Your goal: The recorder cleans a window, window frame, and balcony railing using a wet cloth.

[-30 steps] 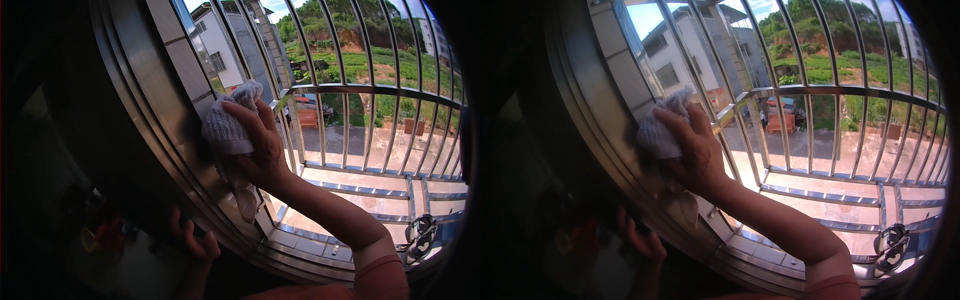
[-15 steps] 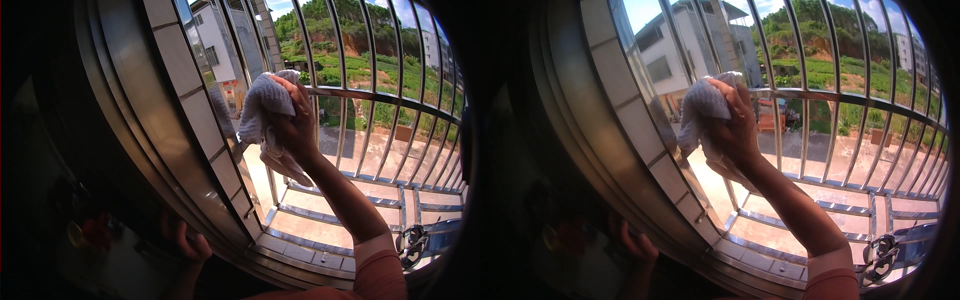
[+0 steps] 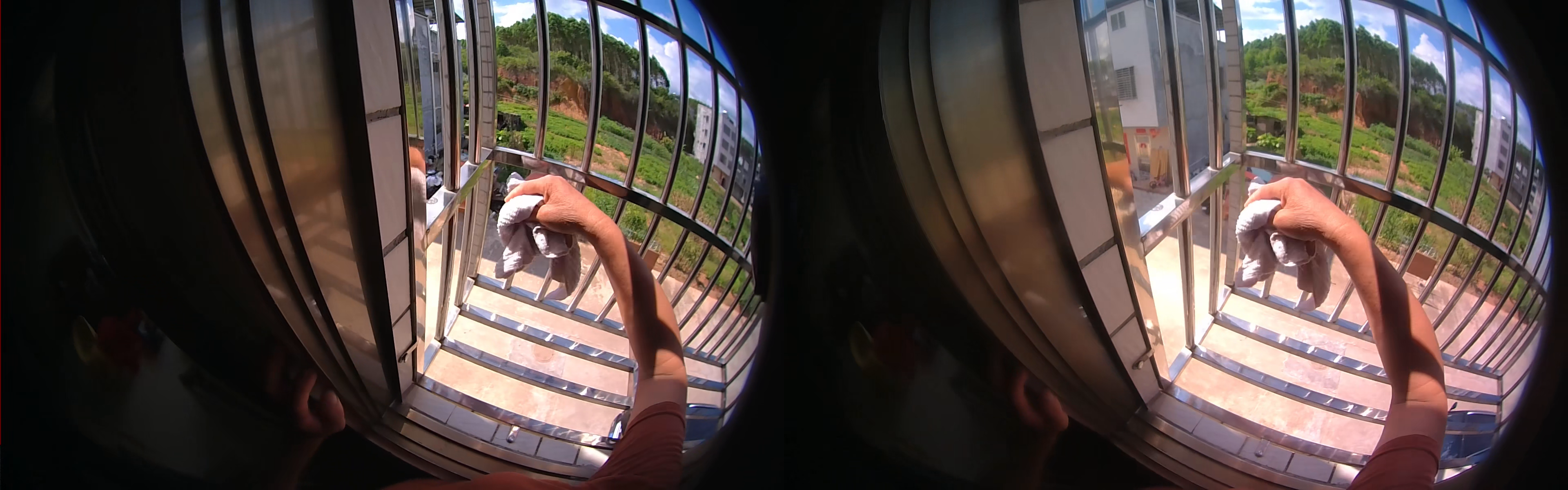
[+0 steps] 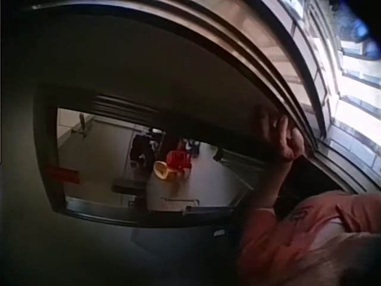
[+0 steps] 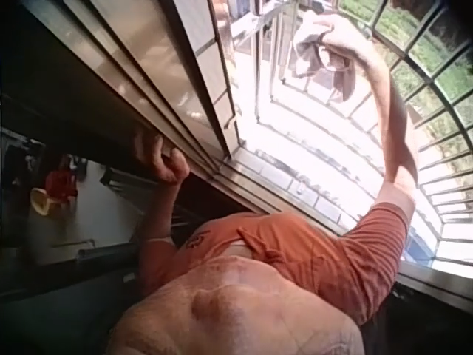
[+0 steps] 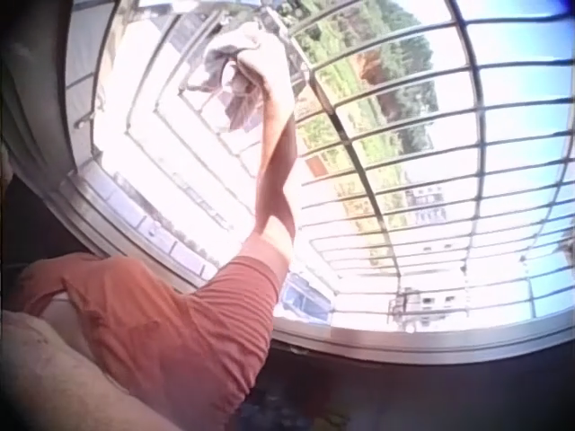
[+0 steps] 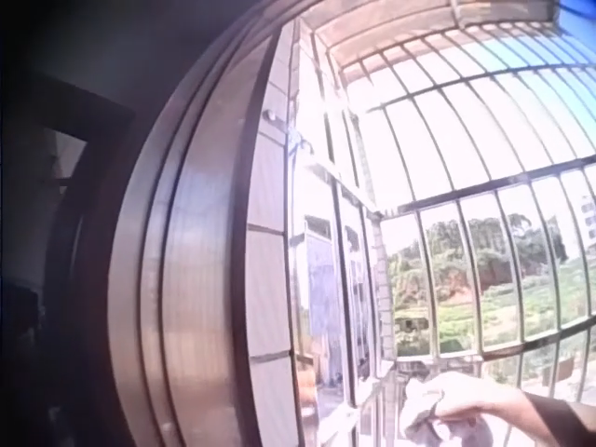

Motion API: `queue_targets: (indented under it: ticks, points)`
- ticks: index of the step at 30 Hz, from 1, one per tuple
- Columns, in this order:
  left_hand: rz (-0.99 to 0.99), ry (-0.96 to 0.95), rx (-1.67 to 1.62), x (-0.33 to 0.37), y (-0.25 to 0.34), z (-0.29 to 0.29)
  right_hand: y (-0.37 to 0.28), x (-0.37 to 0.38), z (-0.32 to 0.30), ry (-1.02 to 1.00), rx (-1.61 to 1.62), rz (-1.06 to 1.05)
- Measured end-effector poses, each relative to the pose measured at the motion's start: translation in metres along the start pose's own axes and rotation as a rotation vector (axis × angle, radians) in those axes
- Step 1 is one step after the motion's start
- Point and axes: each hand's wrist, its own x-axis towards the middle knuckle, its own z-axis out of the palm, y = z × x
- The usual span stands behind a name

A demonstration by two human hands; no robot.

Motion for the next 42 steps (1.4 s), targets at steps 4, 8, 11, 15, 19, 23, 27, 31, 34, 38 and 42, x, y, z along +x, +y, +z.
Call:
queue_targets:
  ticks: [4,8,11,15,19,23,27,31,34,38,42]
  points:
    - [-0.002,-0.014,0.003,0.000,0.002,-0.010,0.004,0.026,-0.006,0.660,0.411,-0.214]
    - [-0.009,-0.001,-0.034,0.000,0.006,0.005,0.014,0.103,-0.014,0.779,0.157,-0.045]
    - [0.056,0.007,-0.080,-0.001,0.001,0.005,0.044,0.141,0.020,0.400,0.313,-0.027]
    - [0.036,0.003,-0.058,-0.006,0.001,0.004,0.044,0.130,-0.012,0.200,-0.074,-0.199]
    - [-0.110,-0.118,0.032,-0.058,-0.016,-0.010,0.025,0.066,-0.015,-0.073,0.011,0.048]
    - [0.125,-0.206,0.300,-0.074,-0.030,-0.016,0.087,0.053,-0.008,0.627,0.139,-0.126]
    - [0.202,-0.132,0.351,-0.080,-0.037,-0.018,0.034,0.106,-0.016,1.033,0.264,-0.284]
    - [0.143,0.006,0.295,-0.069,-0.020,-0.004,0.036,0.158,0.012,1.025,-0.083,-0.208]
    - [0.329,0.056,0.573,-0.058,-0.018,-0.009,0.035,0.125,0.034,0.847,-0.273,-0.091]
    - [-0.071,-0.061,0.432,-0.074,-0.009,-0.021,0.036,0.082,0.052,0.725,-0.568,-0.229]
    - [-0.030,-0.198,0.352,-0.055,-0.008,-0.022,0.089,0.034,0.074,0.474,0.000,0.227]
